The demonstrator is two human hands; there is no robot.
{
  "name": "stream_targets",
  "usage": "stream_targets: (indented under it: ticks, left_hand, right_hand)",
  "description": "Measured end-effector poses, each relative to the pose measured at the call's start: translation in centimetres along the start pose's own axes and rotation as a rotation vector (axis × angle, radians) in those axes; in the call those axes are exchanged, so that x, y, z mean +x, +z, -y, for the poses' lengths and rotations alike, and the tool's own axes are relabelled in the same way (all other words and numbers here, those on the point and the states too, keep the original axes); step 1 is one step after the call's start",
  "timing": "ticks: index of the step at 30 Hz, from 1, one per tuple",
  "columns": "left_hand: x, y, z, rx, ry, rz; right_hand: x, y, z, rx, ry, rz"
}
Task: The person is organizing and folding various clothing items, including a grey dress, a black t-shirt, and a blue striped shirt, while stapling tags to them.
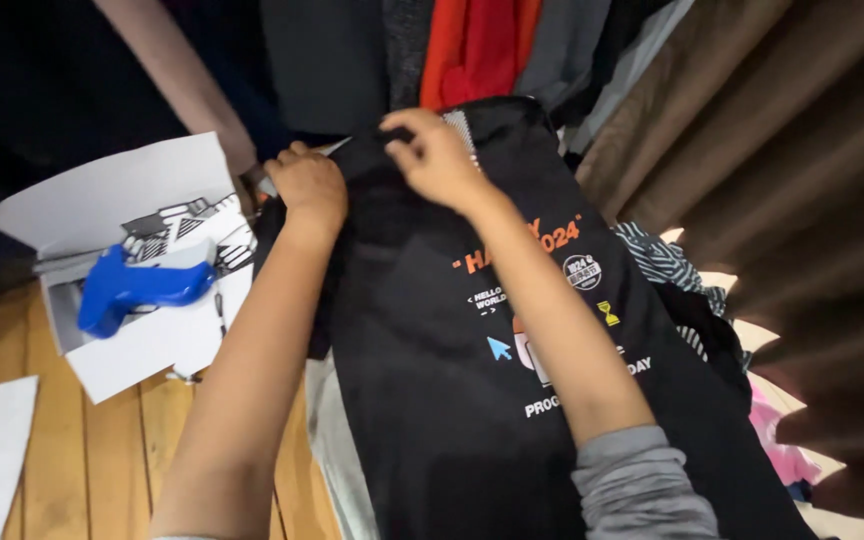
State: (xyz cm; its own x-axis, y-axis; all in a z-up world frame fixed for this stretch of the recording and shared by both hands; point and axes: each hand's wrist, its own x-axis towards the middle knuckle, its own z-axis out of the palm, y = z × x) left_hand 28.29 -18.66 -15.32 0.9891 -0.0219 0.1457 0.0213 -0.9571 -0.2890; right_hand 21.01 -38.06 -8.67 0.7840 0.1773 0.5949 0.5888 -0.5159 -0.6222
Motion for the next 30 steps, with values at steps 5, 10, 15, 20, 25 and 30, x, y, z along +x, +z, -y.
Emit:
stream_targets:
  ticks: [5, 10, 15, 20, 25, 30]
  left_hand:
    - [-1.3, -3.4, 4.1, -0.157, 0.051, 0.219]
    - [-3.8, -7.6, 6.3, -0.121, 0.231, 0.309]
    - [-6.8, -11.2, 7.8, -0.577, 0.369, -0.188]
    - [-11.3, -16.4, 9.6, -0.754, 0.315, 0.055]
    - [-13.6, -20.0, 15.6, -0.431, 0.237, 0.537]
    - [-13.0, -16.8, 19.7, -1.21, -0.027, 0.32]
  right_hand:
    - [0.5, 7.5, 0.9, -0.06, 0.012, 0.28]
    - [-1.1, 8.4, 3.0, -0.149, 0.098, 0.393]
    - [-1.2, 7.2, 4.3, 0.276, -0.03, 0.054]
    - [-0.3, 5.9, 3.4, 0.251, 0.132, -0.08]
    - [-0.7, 6.4, 3.0, 0.149, 0.168, -0.154]
    - [-2.2, 10.4, 3.3, 0.009, 0.321, 0.185]
